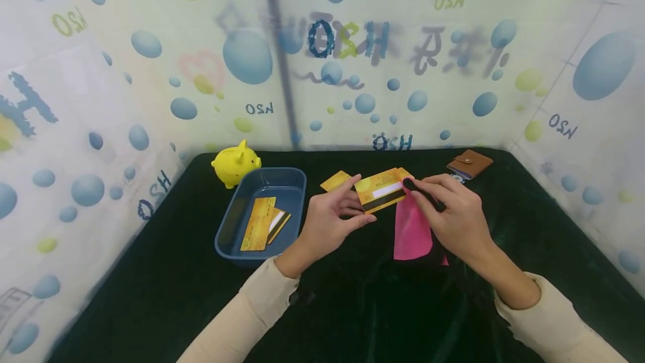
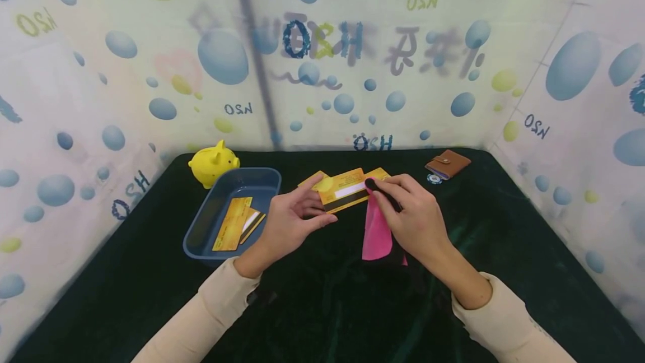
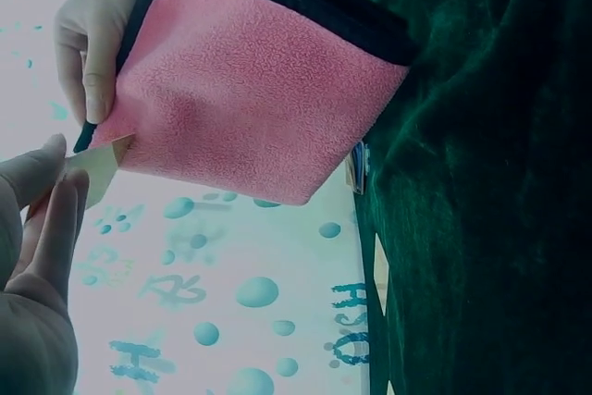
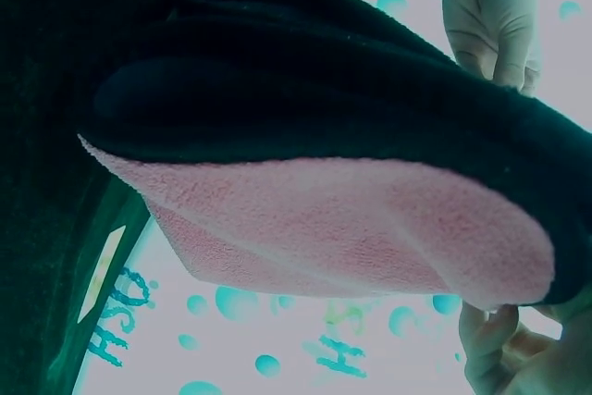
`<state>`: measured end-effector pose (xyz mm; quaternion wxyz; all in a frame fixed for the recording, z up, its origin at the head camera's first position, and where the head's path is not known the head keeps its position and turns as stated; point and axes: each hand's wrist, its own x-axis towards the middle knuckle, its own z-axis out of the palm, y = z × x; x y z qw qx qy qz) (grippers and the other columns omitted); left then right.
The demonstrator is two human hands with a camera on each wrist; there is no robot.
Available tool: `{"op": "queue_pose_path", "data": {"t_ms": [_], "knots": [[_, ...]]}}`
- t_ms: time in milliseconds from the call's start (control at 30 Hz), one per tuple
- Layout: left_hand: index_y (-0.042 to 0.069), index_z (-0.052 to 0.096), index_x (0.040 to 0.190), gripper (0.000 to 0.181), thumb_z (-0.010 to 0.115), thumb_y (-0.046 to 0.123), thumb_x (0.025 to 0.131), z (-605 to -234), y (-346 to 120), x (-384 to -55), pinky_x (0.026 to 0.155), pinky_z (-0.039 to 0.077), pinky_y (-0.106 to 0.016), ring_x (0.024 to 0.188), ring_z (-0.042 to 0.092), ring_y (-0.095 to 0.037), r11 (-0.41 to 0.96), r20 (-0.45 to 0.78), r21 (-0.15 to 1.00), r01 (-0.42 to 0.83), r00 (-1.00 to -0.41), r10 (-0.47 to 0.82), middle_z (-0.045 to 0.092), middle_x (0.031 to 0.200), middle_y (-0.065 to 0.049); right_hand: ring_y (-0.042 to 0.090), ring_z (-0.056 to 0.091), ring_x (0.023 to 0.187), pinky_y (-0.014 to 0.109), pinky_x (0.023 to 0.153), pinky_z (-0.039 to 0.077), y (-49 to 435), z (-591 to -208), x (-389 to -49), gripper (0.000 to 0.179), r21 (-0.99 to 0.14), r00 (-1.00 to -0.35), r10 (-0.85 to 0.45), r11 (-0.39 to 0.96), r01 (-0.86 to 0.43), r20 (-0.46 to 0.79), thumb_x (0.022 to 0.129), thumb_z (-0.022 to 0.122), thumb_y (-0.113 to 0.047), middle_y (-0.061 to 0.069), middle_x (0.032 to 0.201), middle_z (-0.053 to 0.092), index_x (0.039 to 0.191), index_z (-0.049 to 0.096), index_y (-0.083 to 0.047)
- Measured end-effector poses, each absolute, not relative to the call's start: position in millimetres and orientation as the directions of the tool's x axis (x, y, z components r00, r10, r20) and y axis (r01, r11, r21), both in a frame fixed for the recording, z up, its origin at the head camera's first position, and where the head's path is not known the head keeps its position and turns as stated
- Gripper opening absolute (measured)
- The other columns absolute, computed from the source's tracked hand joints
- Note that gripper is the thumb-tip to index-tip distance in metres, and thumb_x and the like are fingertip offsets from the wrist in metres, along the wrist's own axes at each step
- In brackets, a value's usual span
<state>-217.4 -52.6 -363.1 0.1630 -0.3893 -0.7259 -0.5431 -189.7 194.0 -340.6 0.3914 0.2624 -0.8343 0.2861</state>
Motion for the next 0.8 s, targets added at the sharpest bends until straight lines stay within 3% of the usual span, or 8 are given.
{"op": "queue_pose_path", "data": {"t_ms": [300,667,800], "knots": [[-0.003,0.052,0.137,0.067,0.083,0.005,0.078,-360,-53,-217,0.079,0.058,-0.024,0.090,0.071,-0.022,0.177,0.671,0.632,0.755,-0.647,0.364,0.071,0.108,-0.017,0.017,0.062,0.078,0.012,0.063,0.045,195,-338,-188,0.034,-0.255,-0.529,-0.189,0.712,-0.654,0.827,0.077,0.083,0.001,0.009,0.096,0.071,0.109,0.075,-0.002],[-0.004,0.054,0.131,0.069,0.088,0.002,0.071,-359,-53,-220,0.080,0.058,-0.027,0.100,0.070,-0.021,0.098,0.719,0.585,0.805,-0.571,0.395,0.061,0.124,-0.015,0.019,0.062,0.077,0.019,0.062,0.049,185,-331,-179,0.039,-0.154,-0.459,-0.237,0.732,-0.664,0.856,0.074,0.085,-0.001,0.012,0.098,0.070,0.112,0.074,-0.001],[-0.005,0.055,0.130,0.071,0.089,0.001,0.068,-359,-52,-220,0.081,0.058,-0.029,0.101,0.070,-0.022,0.051,0.749,0.556,0.830,-0.527,0.401,0.063,0.125,-0.017,0.022,0.063,0.074,0.029,0.060,0.054,179,-327,-173,0.029,-0.106,-0.424,-0.280,0.717,-0.689,0.861,0.089,0.076,-0.017,0.014,0.098,0.069,0.111,0.074,0.001]]}}
